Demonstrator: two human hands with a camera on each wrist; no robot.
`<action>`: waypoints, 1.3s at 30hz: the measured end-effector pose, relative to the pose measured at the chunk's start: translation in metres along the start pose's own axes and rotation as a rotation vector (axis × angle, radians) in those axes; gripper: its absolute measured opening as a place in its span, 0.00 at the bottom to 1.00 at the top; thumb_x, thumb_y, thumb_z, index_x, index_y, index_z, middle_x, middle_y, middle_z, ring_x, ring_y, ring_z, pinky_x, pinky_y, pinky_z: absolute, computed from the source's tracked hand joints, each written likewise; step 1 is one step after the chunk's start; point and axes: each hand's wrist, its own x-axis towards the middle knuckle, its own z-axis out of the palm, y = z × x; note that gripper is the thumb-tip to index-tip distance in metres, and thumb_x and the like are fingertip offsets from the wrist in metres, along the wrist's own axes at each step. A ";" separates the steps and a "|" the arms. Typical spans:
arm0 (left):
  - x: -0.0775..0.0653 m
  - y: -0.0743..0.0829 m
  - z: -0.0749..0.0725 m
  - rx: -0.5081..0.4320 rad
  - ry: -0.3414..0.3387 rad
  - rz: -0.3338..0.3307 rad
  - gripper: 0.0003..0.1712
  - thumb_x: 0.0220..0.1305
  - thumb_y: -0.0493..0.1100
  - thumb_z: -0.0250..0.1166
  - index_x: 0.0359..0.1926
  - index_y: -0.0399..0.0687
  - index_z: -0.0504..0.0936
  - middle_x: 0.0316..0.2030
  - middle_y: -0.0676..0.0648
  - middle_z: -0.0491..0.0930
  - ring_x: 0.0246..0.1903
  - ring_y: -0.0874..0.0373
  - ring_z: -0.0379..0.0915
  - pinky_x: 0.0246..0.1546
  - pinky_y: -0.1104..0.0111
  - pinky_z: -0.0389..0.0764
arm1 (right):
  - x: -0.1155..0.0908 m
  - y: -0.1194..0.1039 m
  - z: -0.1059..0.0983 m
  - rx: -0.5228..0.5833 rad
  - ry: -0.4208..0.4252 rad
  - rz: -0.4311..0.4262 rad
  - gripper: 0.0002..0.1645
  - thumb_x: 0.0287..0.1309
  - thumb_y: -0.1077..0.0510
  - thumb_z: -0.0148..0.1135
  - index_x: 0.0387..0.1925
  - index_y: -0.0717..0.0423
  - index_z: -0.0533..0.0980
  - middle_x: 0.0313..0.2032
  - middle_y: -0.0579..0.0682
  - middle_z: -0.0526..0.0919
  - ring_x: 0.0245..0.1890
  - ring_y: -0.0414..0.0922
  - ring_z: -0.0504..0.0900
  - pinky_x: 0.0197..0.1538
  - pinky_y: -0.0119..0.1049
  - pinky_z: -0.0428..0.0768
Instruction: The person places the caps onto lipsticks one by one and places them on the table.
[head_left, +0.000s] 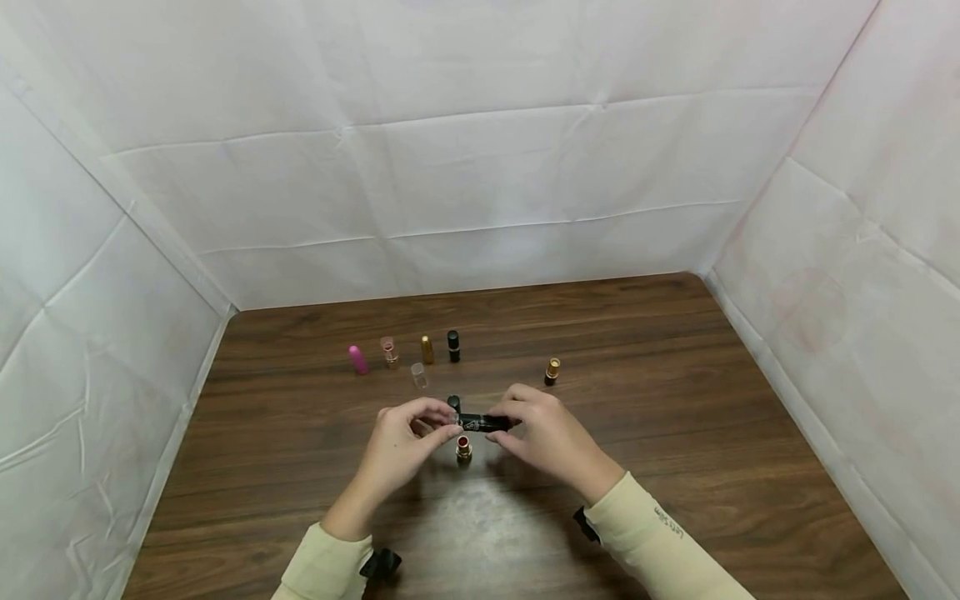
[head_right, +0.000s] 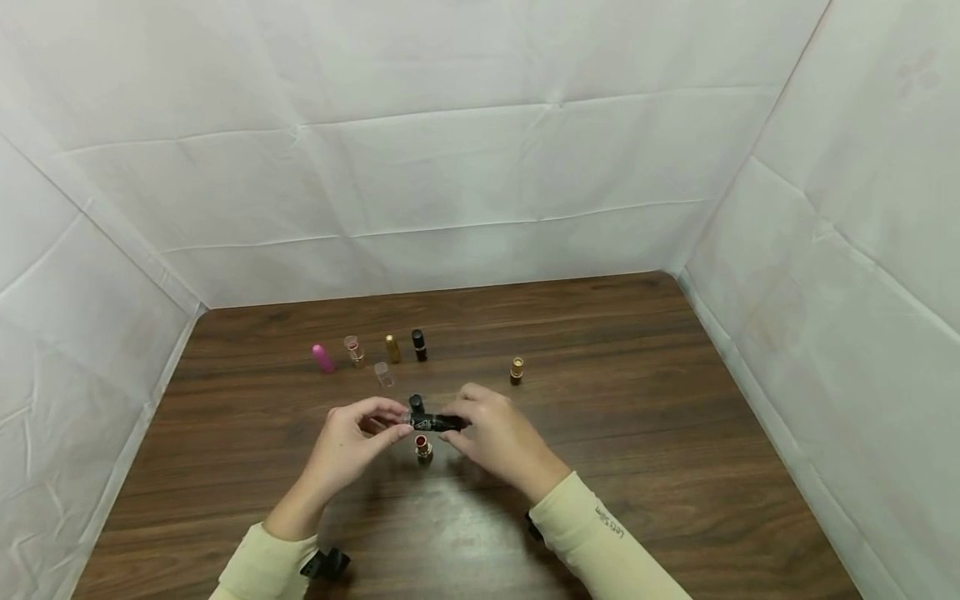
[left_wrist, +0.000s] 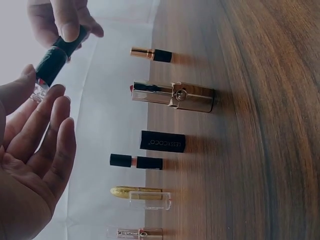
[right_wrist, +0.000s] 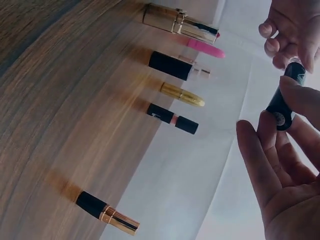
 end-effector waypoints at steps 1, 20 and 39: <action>0.000 0.001 0.000 0.004 0.002 -0.003 0.09 0.60 0.33 0.80 0.41 0.43 0.90 0.34 0.50 0.91 0.31 0.63 0.84 0.35 0.70 0.86 | 0.000 0.000 -0.001 -0.003 0.003 -0.006 0.12 0.56 0.61 0.83 0.42 0.56 0.89 0.38 0.44 0.84 0.31 0.39 0.83 0.34 0.26 0.82; -0.009 0.002 -0.001 0.004 0.054 0.021 0.09 0.56 0.31 0.81 0.38 0.44 0.91 0.30 0.53 0.89 0.29 0.63 0.82 0.34 0.70 0.86 | 0.002 -0.012 0.000 -0.028 0.049 -0.139 0.13 0.54 0.61 0.84 0.41 0.59 0.89 0.38 0.47 0.83 0.30 0.35 0.81 0.32 0.19 0.79; -0.011 0.000 0.001 0.006 0.018 0.033 0.09 0.58 0.32 0.80 0.39 0.44 0.91 0.30 0.55 0.89 0.30 0.63 0.83 0.37 0.70 0.87 | -0.001 -0.003 0.004 0.213 -0.061 0.013 0.11 0.58 0.62 0.81 0.43 0.58 0.90 0.37 0.45 0.86 0.32 0.32 0.81 0.32 0.24 0.83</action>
